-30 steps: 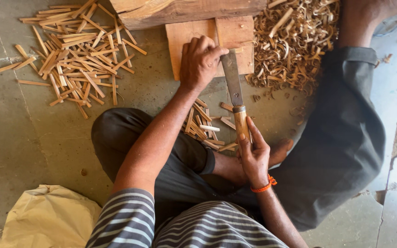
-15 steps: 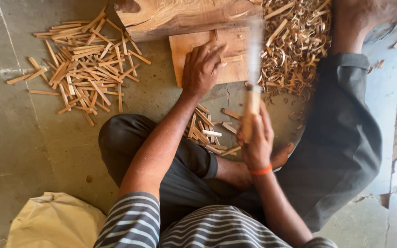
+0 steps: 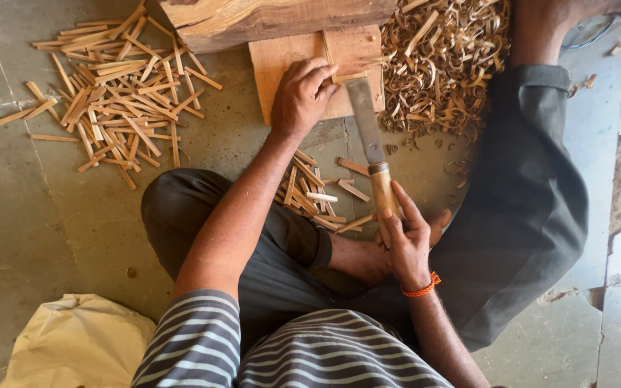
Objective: The person sits on the floor and uses a knife to carve thin strips from a small wooden block. They repeatedly slice the wood and drop the resulting pieces onto a pile on the floor.
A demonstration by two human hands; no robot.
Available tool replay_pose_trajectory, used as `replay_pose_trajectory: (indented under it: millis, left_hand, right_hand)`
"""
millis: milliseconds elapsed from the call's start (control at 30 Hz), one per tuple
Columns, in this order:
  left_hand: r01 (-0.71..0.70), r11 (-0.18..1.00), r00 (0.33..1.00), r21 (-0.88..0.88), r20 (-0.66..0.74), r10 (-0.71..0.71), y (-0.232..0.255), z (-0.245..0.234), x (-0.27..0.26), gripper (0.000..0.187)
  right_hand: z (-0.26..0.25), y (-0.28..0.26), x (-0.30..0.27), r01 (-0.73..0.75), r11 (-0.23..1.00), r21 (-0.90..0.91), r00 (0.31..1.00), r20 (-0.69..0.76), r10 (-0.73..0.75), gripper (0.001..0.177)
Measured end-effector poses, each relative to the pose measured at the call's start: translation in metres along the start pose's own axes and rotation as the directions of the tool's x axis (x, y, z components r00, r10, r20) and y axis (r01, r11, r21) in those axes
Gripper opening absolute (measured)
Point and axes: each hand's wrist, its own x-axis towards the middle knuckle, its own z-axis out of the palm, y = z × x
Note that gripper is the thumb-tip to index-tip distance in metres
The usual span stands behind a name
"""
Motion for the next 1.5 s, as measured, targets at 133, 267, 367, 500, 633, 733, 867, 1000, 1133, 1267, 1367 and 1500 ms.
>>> replay_pose_trajectory:
  millis: [133,267,367,500,633,733,867,1000,1133,1267,1367,1500]
  left_hand:
    - [0.018,0.999,1.000,0.033,0.002,-0.019,-0.002,0.002,-0.001,0.037]
    - [-0.037,0.997,0.999,0.070,-0.003,0.037,-0.004,0.003,0.001,0.040]
    - [-0.048,0.996,0.998,0.081,-0.027,0.050,-0.005,0.005,-0.001,0.042]
    - [-0.069,0.982,0.994,0.176,-0.071,0.083,-0.003,0.004,0.000,0.038]
    - [-0.078,0.966,0.994,0.247,-0.060,0.095,0.001,0.006,0.005,0.019]
    - [-0.081,0.966,0.996,0.246,-0.004,0.085,0.001,0.008,-0.002,0.015]
    - [-0.061,0.969,0.998,0.241,-0.016,0.067,0.002,0.004,-0.003,0.022]
    - [-0.070,0.971,0.996,0.229,-0.038,0.080,0.008,0.002,-0.001,0.023]
    - [-0.054,0.958,0.999,0.281,0.008,0.054,0.002,0.001,0.001,0.027]
    - [-0.036,0.975,0.999,0.218,-0.013,0.040,0.009,-0.001,-0.004,0.032]
    - [0.011,0.988,0.999,0.156,-0.034,-0.006,0.018,-0.011,0.006,0.038]
    - [-0.040,0.990,0.998,0.135,-0.051,0.047,0.025,-0.019,0.005,0.049]
  right_hand:
    - [0.004,-0.002,-0.003,-0.037,0.999,-0.016,0.999,0.023,0.038,0.059]
    - [0.007,-0.015,-0.003,-0.041,0.997,-0.059,0.999,-0.014,0.040,0.057]
    - [0.010,-0.022,-0.003,-0.037,0.995,-0.098,0.999,-0.013,0.036,0.056]
    - [0.016,-0.024,-0.001,-0.042,0.974,-0.223,0.998,-0.052,0.031,0.055]
    - [0.026,-0.023,0.003,-0.019,0.975,-0.221,0.998,-0.061,0.005,0.056]
    - [0.036,-0.018,0.016,0.017,0.979,-0.202,0.998,-0.048,-0.028,0.056]
    - [0.048,-0.011,0.059,0.016,0.982,-0.188,0.999,-0.037,-0.023,0.055]
    - [0.038,-0.004,0.059,0.039,0.987,-0.157,0.999,-0.006,-0.041,0.056]
    - [0.033,-0.003,0.043,0.421,0.857,-0.298,0.907,0.117,-0.405,0.046]
    - [0.049,-0.007,0.061,0.100,0.969,-0.224,0.995,0.013,-0.100,0.054]
    - [0.067,-0.019,0.075,0.019,0.998,-0.052,0.999,-0.032,-0.020,0.053]
    - [0.069,-0.018,0.045,0.079,0.930,0.360,0.997,-0.052,-0.065,0.053]
